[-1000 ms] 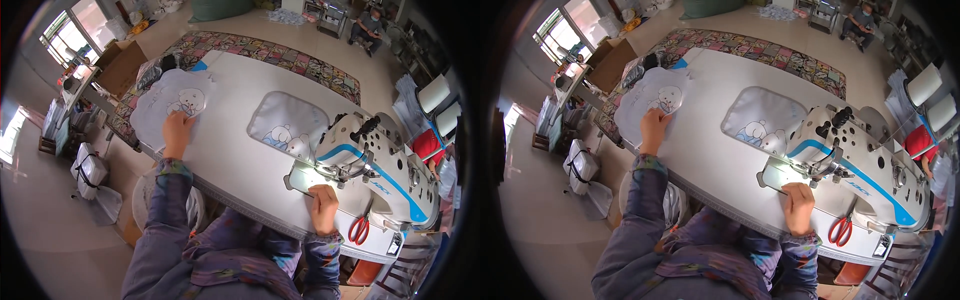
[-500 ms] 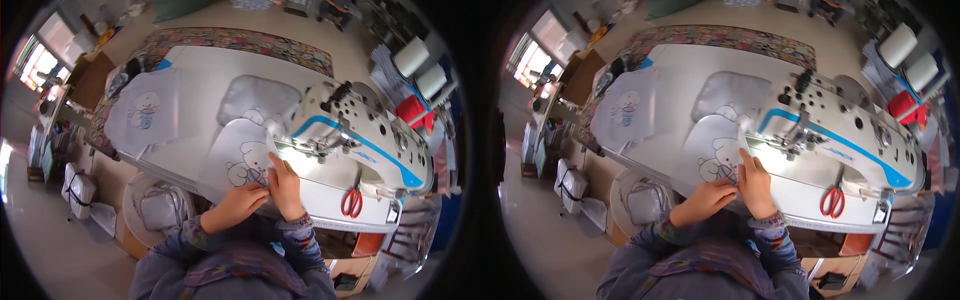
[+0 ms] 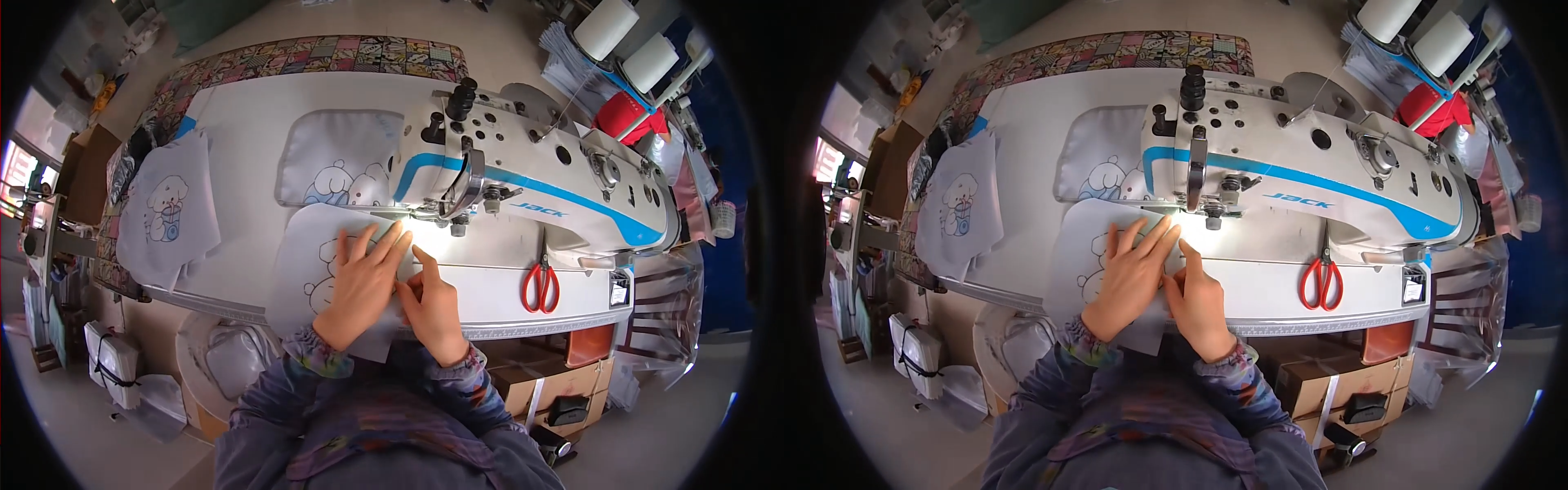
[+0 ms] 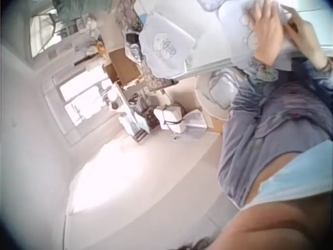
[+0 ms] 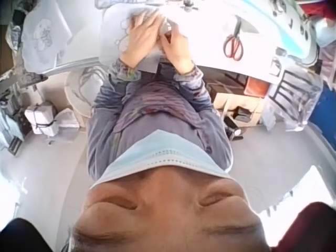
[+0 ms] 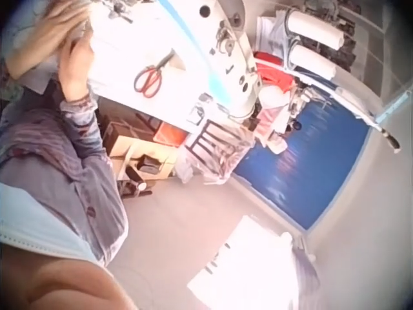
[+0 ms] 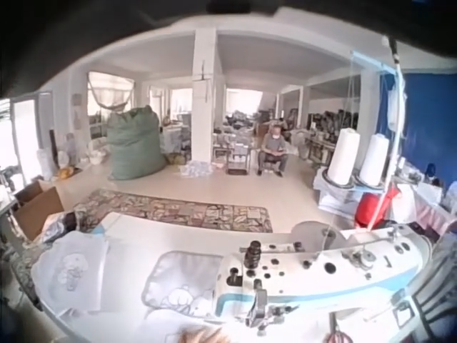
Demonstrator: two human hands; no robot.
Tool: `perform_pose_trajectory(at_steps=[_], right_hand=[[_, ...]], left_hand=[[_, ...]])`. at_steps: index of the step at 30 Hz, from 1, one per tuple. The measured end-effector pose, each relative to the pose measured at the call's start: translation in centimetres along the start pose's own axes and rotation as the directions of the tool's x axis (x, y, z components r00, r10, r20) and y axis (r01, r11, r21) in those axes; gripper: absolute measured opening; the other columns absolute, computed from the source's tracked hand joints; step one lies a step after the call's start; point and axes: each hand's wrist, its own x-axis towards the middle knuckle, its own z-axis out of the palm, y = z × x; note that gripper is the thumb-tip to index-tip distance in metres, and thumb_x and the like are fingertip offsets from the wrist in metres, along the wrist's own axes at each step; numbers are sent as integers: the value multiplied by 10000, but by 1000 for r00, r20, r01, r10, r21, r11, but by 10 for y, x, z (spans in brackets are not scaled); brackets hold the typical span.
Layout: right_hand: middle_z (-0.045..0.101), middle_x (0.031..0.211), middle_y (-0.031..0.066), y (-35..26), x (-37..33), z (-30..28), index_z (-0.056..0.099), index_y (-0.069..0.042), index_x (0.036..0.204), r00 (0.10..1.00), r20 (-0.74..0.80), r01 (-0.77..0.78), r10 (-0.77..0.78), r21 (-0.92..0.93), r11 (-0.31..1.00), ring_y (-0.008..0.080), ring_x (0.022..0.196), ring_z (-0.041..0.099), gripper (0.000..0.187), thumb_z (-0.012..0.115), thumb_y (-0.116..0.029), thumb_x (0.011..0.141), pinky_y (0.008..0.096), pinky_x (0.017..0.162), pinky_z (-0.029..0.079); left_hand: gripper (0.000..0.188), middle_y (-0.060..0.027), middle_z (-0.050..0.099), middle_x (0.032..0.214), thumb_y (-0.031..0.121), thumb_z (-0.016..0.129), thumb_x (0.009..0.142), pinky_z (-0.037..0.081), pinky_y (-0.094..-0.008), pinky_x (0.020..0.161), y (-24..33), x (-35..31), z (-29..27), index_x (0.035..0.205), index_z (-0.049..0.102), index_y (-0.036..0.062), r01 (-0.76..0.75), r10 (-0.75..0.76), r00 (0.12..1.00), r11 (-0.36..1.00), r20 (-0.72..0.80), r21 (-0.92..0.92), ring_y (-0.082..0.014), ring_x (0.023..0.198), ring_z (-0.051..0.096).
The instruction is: Sew decorative patches onto pieces of white fabric using an industrial sewing machine.
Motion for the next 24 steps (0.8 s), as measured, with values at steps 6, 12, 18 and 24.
perform_pose_trajectory(at_steps=[6, 12, 18, 24], right_hand=[[685, 754, 102, -6, 12, -2, 542, 25, 1422, 1000, 25, 2, -2, 10, 1000, 177, 517, 652, 468, 654, 21, 968, 323, 482, 496], [696, 768, 122, -11, 18, -5, 562, 40, 1399, 998, 47, -32, 31, 32, 999, 191, 532, 671, 439, 651, 13, 970, 329, 485, 507], [697, 780, 127, -8, 20, -6, 566, 39, 1393, 999, 36, -29, 28, 38, 999, 190, 545, 683, 433, 632, 31, 965, 323, 498, 527], [696, 823, 89, -14, 18, -12, 574, 41, 1366, 979, 126, -180, 158, 184, 966, 126, 582, 658, 404, 649, 24, 969, 277, 509, 534]], left_hand=[[678, 8, 491, 1605, 67, 663, 865, 198, -782, 1149, -3, 6, 3, 1523, 532, 166, 34, -33, 999, 997, -2, 69, -367, 1456, 400], [670, 14, 466, 1619, 70, 650, 877, 196, -810, 1125, -1, 12, 1, 1528, 524, 164, 38, -40, 999, 995, 20, 88, -389, 1486, 359], [548, 13, 495, 1580, 108, 656, 895, 223, -814, 1095, -1, 19, 5, 1436, 576, 136, 7, -4, 1000, 993, -29, 121, -374, 1463, 389], [371, -43, 519, 1537, 104, 666, 899, 242, -765, 1140, -17, 24, 20, 1266, 619, 82, 1, 11, 995, 993, -98, 121, -381, 1437, 440]])
